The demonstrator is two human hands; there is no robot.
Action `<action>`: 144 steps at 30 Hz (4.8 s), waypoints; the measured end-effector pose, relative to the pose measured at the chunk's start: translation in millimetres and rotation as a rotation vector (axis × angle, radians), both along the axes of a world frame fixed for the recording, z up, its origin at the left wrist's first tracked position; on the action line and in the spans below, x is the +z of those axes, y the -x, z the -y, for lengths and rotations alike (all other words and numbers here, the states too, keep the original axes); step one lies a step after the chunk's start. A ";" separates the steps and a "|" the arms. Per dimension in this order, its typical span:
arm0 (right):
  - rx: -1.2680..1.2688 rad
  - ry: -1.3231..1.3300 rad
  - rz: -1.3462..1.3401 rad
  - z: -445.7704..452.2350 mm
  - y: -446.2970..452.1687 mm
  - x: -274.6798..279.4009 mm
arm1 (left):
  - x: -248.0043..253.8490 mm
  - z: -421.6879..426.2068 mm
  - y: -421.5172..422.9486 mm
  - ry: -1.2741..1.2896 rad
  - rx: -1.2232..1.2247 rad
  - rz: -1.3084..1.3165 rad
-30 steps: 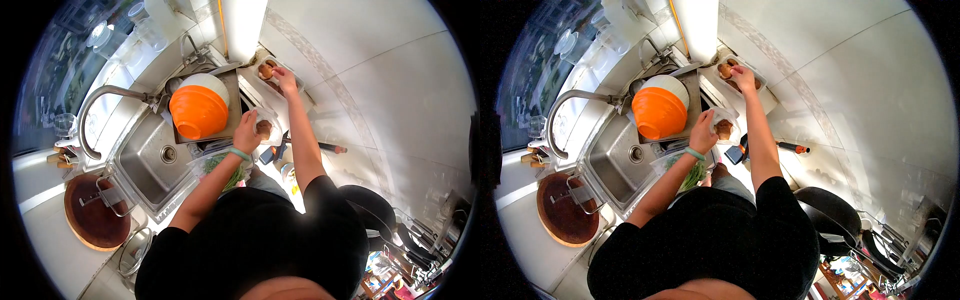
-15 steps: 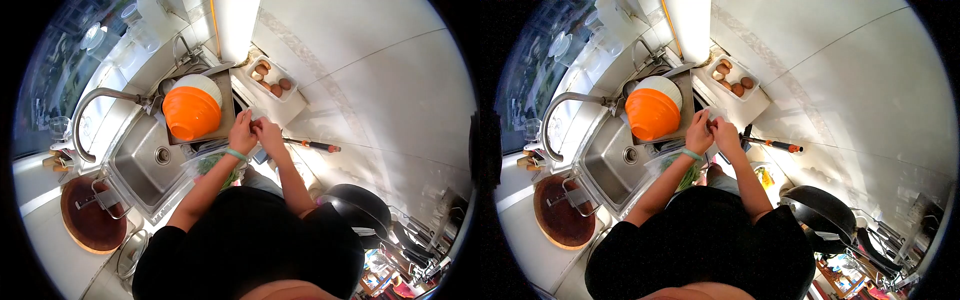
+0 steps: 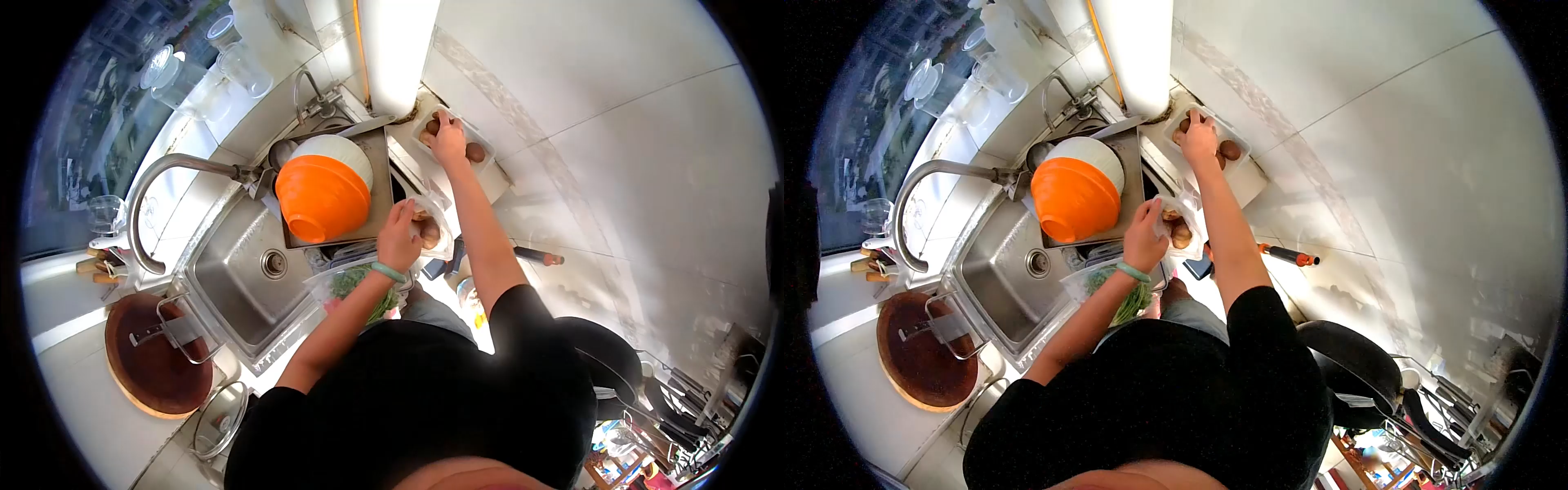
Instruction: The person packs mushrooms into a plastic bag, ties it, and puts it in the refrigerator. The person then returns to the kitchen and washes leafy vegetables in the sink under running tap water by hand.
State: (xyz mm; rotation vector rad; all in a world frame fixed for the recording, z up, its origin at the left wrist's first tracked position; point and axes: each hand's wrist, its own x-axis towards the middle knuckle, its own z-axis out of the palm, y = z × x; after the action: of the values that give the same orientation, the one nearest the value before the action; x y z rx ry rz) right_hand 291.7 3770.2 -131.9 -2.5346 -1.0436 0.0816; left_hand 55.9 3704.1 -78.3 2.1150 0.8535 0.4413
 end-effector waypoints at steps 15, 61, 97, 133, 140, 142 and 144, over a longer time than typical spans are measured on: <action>-0.181 0.073 -0.007 34.0 -2.6 44.3 | 0.9 -10.4 5.2 0.060 -0.022 0.016; -0.080 -0.195 -0.488 15.0 -52.2 -22.2 | 1.6 -18.9 14.2 0.125 -0.002 0.069; 0.326 -0.157 -0.705 154.2 151.3 62.4 | 11.2 -14.3 20.8 0.248 -0.027 0.147; -0.004 0.632 -0.095 34.9 -18.8 -13.5 | -16.0 -21.9 15.1 0.452 0.028 0.196; -0.056 0.203 -0.033 52.1 -6.9 29.6 | -15.8 -20.5 15.6 0.390 0.046 0.231; 0.035 0.050 -0.264 68.2 0.4 56.0 | -15.8 -20.6 16.1 0.373 0.040 0.248; 0.187 -0.179 -0.710 89.3 25.1 92.9 | -10.3 -22.8 15.1 0.388 0.036 0.149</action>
State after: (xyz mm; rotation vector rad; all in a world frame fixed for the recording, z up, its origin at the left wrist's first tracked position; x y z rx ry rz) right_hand 266.6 3680.8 -39.0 -1.9830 -0.9232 0.8304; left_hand 40.8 3726.9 -88.7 1.6923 0.8178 0.4091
